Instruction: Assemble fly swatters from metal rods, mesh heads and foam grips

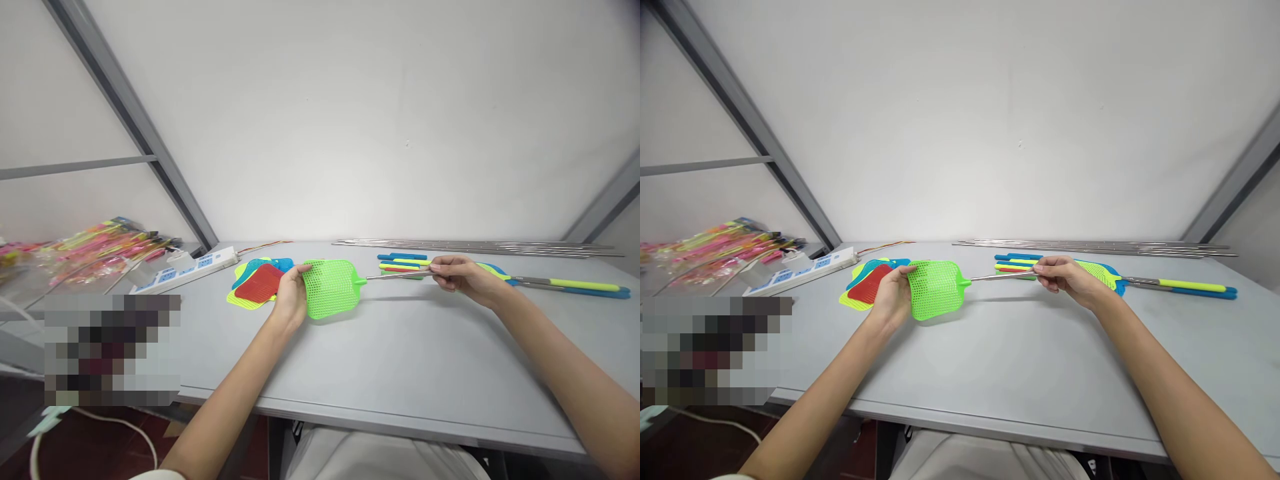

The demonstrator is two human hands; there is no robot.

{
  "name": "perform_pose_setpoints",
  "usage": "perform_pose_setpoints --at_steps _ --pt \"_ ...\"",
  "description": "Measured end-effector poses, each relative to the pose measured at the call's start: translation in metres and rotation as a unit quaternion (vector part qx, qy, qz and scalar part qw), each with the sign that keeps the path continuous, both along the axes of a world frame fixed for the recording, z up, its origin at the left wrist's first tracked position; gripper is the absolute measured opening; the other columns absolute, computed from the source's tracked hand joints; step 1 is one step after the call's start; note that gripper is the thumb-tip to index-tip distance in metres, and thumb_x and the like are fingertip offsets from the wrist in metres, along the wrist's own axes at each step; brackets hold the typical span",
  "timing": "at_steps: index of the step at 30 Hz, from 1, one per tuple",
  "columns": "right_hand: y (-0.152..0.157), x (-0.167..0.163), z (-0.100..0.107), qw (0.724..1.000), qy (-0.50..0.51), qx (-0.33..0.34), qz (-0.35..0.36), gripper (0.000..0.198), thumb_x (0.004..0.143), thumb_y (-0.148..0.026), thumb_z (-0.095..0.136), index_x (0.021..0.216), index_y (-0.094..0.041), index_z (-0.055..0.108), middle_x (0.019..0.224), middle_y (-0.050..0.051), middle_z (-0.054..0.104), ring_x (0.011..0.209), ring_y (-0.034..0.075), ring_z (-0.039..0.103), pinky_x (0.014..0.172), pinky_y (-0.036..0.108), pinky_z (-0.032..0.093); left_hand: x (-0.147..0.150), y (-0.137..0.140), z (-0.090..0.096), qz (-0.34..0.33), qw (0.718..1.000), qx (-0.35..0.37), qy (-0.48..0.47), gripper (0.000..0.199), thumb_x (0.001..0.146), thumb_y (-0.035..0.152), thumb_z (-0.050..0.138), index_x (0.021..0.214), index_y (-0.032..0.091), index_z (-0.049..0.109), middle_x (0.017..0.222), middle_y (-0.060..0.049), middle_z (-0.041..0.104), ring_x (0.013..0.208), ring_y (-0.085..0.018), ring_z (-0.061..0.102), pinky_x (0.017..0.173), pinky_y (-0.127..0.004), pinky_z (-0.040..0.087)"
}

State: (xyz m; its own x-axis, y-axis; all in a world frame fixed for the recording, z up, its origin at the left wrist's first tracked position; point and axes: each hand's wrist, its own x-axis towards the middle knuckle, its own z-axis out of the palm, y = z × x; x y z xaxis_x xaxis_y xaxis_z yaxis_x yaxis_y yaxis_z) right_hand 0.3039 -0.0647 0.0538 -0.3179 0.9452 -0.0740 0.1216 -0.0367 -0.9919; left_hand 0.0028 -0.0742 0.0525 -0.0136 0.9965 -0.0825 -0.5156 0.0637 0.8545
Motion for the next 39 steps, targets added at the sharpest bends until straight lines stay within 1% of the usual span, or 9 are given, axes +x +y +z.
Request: perform_pose_setpoints --at_steps 3,11,20,22,25,29,31,35,39 --pt "0.000 0.000 -0.001 1.000 0.006 -0.003 -0.001 0.023 0.065 -0.036 0.058 0.057 -0.017 0.048 0.052 -0.002 0.040 0.045 0.007 0.031 0.043 0.024 0.023 0.000 0.001 -0.001 -0.002 1.000 0.006 -0.002 0.018 0.064 0.022 0.046 0.074 0.014 0.059 0.074 -0.002 0.062 0.075 -0.016 0.056 0.068 -0.026 0.043" --pt "0.003 0.001 -0.004 1.000 0.013 0.000 0.003 0.022 0.066 -0.036 0.057 0.060 -0.017 0.050 0.052 -0.003 0.041 0.045 0.007 0.030 0.043 0.023 0.022 0.000 0.002 -0.001 0.017 0.999 -0.005 -0.048 0.012 0.064 0.019 0.048 0.069 0.013 0.056 0.071 -0.002 0.060 0.071 -0.014 0.056 0.068 -0.025 0.043" --pt "0.003 0.001 -0.003 1.000 0.016 0.007 0.001 0.021 0.066 -0.036 0.057 0.059 -0.017 0.049 0.053 -0.003 0.040 0.045 0.007 0.030 0.043 0.023 0.022 0.000 0.001 0.000 0.003 0.999 0.005 -0.035 0.012 0.064 0.021 0.049 0.070 0.013 0.056 0.071 -0.001 0.059 0.068 -0.013 0.055 0.066 -0.025 0.041" --pt "0.002 0.001 -0.003 1.000 0.005 0.010 0.003 0.022 0.068 -0.036 0.056 0.059 -0.017 0.049 0.053 -0.003 0.040 0.046 0.007 0.030 0.043 0.023 0.022 0.000 0.000 -0.001 0.012 1.000 0.006 -0.013 0.012 0.064 0.023 0.050 0.069 0.014 0.056 0.069 0.000 0.058 0.067 -0.013 0.054 0.066 -0.024 0.040" --pt "0.001 0.000 -0.002 1.000 -0.018 0.013 0.011 0.020 0.069 -0.035 0.055 0.061 -0.017 0.049 0.054 -0.002 0.041 0.047 0.007 0.032 0.044 0.023 0.023 0.001 0.000 -0.004 0.042 0.996 0.031 0.068 0.013 0.062 0.025 0.052 0.068 0.014 0.056 0.068 0.002 0.057 0.066 -0.012 0.052 0.064 -0.023 0.038" --pt "0.000 -0.001 -0.002 0.999 -0.036 0.018 0.024 0.021 0.069 -0.036 0.055 0.062 -0.017 0.050 0.056 -0.002 0.042 0.048 0.007 0.034 0.045 0.023 0.024 0.003 0.000 -0.008 0.083 0.976 0.085 0.183 0.012 0.061 0.027 0.056 0.066 0.016 0.056 0.068 0.003 0.057 0.067 -0.010 0.050 0.062 -0.020 0.035" --pt "0.000 -0.001 -0.002 0.999 -0.038 0.020 0.027 0.022 0.069 -0.036 0.055 0.061 -0.017 0.050 0.056 -0.002 0.043 0.047 0.007 0.034 0.045 0.023 0.024 0.004 -0.002 -0.008 0.070 0.973 0.098 0.198 0.014 0.061 0.028 0.056 0.068 0.016 0.057 0.069 0.002 0.057 0.068 -0.010 0.051 0.062 -0.020 0.035" --pt "0.001 0.002 -0.002 0.999 -0.025 0.005 0.032 0.021 0.070 -0.036 0.054 0.061 -0.017 0.050 0.055 -0.002 0.044 0.046 0.007 0.033 0.045 0.023 0.025 0.005 -0.007 -0.002 0.018 0.976 0.103 0.189 0.019 0.060 0.031 0.059 0.071 0.015 0.057 0.070 0.000 0.058 0.065 -0.011 0.053 0.061 -0.022 0.039" --pt "0.004 0.009 -0.004 0.999 -0.008 -0.020 0.039 0.021 0.069 -0.036 0.055 0.062 -0.017 0.052 0.055 -0.002 0.044 0.045 0.006 0.032 0.045 0.023 0.025 0.005 -0.011 0.004 -0.033 0.976 0.103 0.189 0.024 0.058 0.030 0.062 0.077 0.015 0.058 0.077 -0.003 0.061 0.071 -0.014 0.055 0.066 -0.025 0.041"
